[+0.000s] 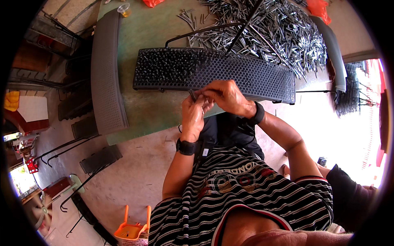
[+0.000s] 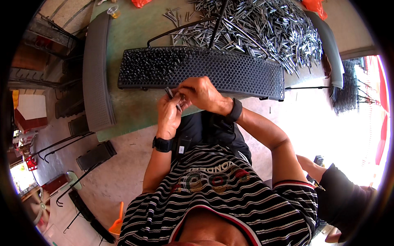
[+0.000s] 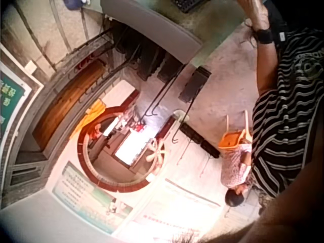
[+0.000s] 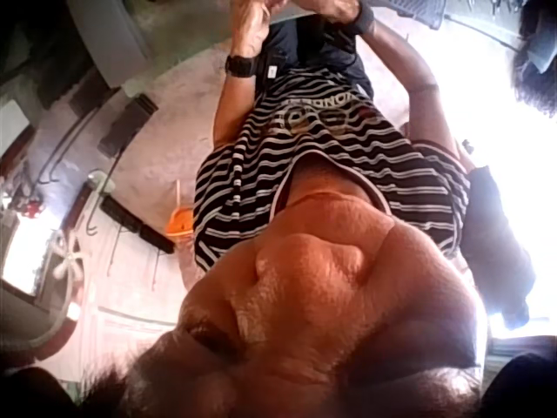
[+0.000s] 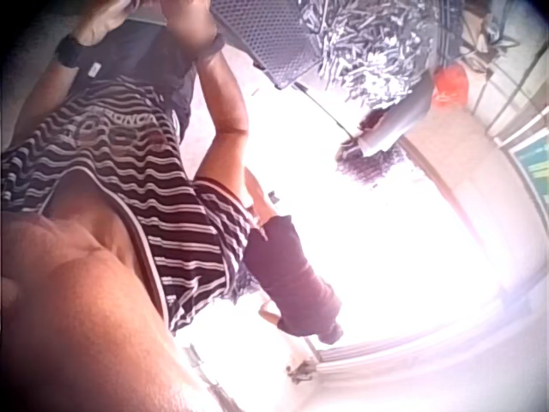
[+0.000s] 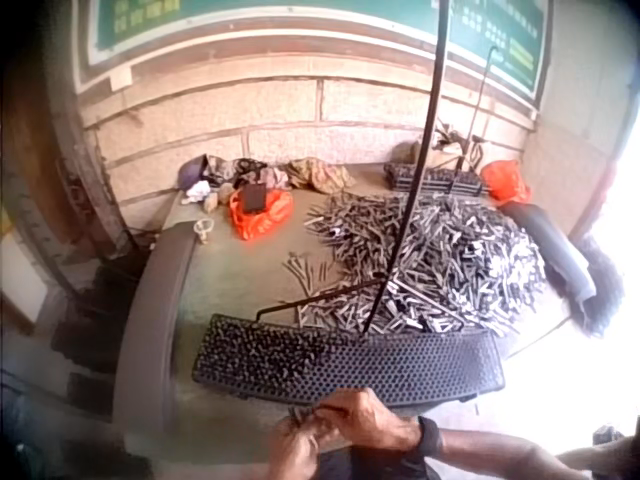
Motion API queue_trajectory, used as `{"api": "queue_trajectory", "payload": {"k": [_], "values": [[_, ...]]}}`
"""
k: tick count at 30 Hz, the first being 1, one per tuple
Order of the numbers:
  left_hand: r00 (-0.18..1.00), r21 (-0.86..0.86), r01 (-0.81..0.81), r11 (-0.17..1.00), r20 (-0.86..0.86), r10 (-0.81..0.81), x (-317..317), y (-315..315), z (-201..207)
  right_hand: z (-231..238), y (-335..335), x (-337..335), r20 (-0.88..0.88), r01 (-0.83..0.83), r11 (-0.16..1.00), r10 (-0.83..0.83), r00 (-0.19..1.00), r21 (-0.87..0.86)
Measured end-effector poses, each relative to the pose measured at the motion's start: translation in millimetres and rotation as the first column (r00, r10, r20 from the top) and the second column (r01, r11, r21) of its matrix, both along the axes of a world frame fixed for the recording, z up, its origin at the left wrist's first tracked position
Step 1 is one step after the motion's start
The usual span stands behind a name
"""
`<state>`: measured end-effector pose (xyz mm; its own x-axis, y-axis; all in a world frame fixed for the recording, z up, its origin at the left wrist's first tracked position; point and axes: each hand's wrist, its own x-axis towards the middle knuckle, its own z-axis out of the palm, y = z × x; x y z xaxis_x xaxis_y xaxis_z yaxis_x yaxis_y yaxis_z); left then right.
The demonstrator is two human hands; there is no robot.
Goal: The person picks up metal brackets from a table by hand and places them into a black plastic tray.
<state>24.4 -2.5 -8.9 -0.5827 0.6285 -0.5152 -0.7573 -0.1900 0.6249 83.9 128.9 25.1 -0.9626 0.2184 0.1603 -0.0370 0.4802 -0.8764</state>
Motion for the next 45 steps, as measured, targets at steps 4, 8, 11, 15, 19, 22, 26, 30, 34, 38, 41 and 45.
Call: {"api": "queue_trajectory", "payload": {"k": [4,8,11,15,19,22,26,30,34,38,41,45], "values": [[0.984,-0.060,-0.010,0.998,-0.178,-0.001,10,2,5,-5,-1,-5,0.206,0.236,0.932,-0.182,0.961,-0.274],[0.972,-0.083,-0.095,0.992,-0.225,0.074,10,3,-1,-16,-4,-4,0.217,0.347,0.782,-0.273,0.937,-0.517],[0.973,-0.112,-0.130,0.985,-0.204,0.106,8,0,-7,-7,1,-14,0.123,0.412,0.803,-0.400,0.908,-0.431],[0.974,-0.096,-0.176,0.980,-0.160,0.159,7,1,-12,-3,10,-25,0.170,0.331,0.855,-0.286,0.943,-0.399],[0.970,-0.082,-0.143,0.986,-0.209,0.123,4,5,-8,-12,8,-21,0.334,0.226,0.914,-0.108,0.936,-0.337],[0.961,-0.054,-0.131,0.990,-0.254,0.113,3,3,-18,-10,4,-19,0.348,0.263,0.948,-0.188,0.918,-0.181],[0.959,-0.078,-0.213,0.974,-0.207,0.193,4,1,-20,-12,6,-27,0.083,0.477,0.806,-0.481,0.873,-0.351],[0.971,-0.113,-0.202,0.973,-0.155,0.183,2,-1,-11,-12,11,-36,-0.151,0.502,0.836,-0.537,0.830,-0.220],[0.975,-0.100,-0.197,0.975,-0.122,0.185,1,-2,-10,-25,14,-40,-0.161,0.499,0.853,-0.520,0.839,-0.153],[0.975,-0.124,-0.209,0.970,-0.101,0.197,1,-2,-7,-33,17,-40,-0.178,0.457,0.887,-0.440,0.880,0.066],[0.975,-0.131,-0.211,0.969,-0.099,0.199,1,-2,-6,-29,19,-41,-0.292,0.404,0.833,-0.307,0.906,0.377],[0.972,-0.129,-0.220,0.967,-0.110,0.206,0,-1,-4,-12,12,-35,-0.167,0.388,0.839,-0.350,0.922,0.382]]}}
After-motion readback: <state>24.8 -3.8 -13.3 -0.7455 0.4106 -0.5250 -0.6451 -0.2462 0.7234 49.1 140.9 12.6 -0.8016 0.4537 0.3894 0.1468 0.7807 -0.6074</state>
